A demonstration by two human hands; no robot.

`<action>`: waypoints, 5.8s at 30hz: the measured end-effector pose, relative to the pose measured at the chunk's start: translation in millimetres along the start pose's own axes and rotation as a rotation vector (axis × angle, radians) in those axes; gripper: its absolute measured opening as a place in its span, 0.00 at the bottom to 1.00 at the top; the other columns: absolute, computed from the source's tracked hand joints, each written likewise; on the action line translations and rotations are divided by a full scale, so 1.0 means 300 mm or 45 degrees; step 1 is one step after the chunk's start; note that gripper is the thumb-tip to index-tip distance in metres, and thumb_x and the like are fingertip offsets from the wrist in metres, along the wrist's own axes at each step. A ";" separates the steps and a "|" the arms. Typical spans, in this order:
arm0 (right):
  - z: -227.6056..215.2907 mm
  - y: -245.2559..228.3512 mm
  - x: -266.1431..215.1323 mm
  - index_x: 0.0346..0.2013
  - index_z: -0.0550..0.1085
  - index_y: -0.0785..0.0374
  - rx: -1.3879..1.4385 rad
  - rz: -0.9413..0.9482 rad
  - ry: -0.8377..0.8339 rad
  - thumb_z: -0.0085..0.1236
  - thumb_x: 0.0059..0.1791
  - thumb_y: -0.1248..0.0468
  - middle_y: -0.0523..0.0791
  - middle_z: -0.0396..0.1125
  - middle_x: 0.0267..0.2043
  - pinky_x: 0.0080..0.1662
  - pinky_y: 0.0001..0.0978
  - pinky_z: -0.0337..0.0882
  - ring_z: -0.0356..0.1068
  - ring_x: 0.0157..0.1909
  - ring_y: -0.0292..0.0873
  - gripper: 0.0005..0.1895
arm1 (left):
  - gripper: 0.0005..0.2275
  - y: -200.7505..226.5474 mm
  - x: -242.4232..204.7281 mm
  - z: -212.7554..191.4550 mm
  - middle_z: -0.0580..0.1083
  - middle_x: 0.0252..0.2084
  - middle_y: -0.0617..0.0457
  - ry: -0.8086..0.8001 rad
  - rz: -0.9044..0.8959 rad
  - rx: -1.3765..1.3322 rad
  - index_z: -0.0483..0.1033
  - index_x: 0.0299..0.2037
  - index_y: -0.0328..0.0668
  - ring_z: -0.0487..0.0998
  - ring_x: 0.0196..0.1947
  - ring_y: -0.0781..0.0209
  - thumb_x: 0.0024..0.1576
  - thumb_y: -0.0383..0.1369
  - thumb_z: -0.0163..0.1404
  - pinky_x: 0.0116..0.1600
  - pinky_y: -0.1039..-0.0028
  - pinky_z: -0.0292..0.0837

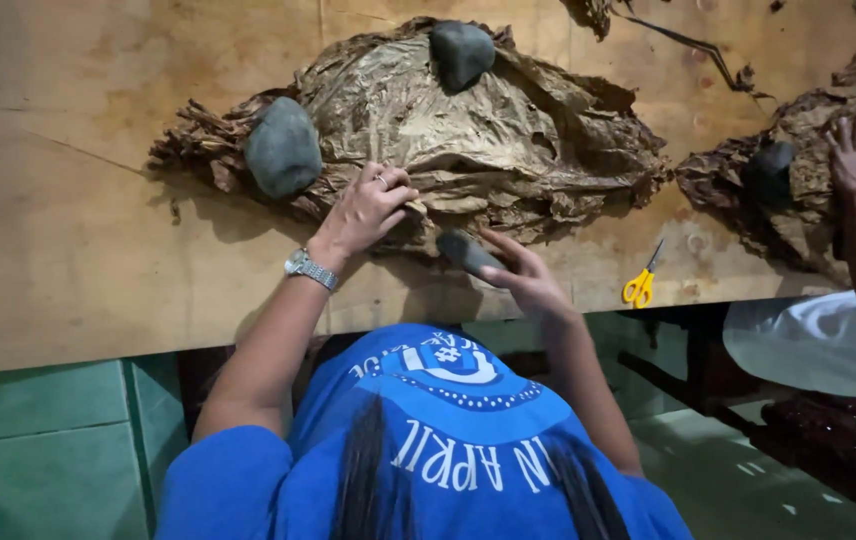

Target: The person repeatedly picks up small stones and places them on a large dried leaf spread on a wooden table. They adjust the positions of the stones multiple times, sometimes moving them aside and returning them, while another person works on a similar leaf nearby.

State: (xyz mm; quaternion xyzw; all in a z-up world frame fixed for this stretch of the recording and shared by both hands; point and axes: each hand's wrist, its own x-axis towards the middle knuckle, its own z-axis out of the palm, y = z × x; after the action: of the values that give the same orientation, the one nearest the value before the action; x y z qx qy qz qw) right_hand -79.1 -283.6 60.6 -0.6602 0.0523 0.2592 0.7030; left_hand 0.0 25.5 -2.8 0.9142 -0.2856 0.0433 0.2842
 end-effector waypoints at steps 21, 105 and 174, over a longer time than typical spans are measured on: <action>-0.246 0.276 -0.068 0.71 0.56 0.73 1.583 -0.366 -0.223 0.73 0.40 0.61 0.74 0.46 0.72 0.72 0.59 0.50 0.47 0.72 0.78 0.51 | 0.23 0.102 -0.010 0.188 0.64 0.36 0.63 0.183 -0.008 0.362 0.73 0.57 0.64 0.71 0.37 0.60 0.50 0.32 0.56 0.38 0.69 0.66; 0.125 -0.109 0.204 0.70 0.65 0.40 -1.128 0.121 0.153 0.81 0.29 0.52 0.60 0.62 0.65 0.68 0.56 0.62 0.60 0.69 0.64 0.56 | 0.30 0.028 -0.163 0.005 0.65 0.46 0.57 -0.148 -0.290 0.033 0.64 0.63 0.57 0.68 0.49 0.52 0.49 0.27 0.58 0.52 0.61 0.67; -0.195 -0.331 0.546 0.72 0.62 0.64 -0.071 -0.764 0.584 0.70 0.44 0.71 0.58 0.63 0.61 0.63 0.51 0.67 0.65 0.63 0.54 0.43 | 0.08 -0.237 0.978 0.305 0.70 0.62 0.58 0.012 -0.082 -0.019 0.77 0.44 0.61 0.60 0.72 0.46 0.62 0.48 0.51 0.70 0.34 0.50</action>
State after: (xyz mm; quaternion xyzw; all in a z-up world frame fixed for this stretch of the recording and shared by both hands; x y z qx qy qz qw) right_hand 120.5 -290.7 74.9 -0.7059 0.0057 -0.1113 0.6995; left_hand 275.7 -122.4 -43.4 0.9206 -0.2551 0.0365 0.2935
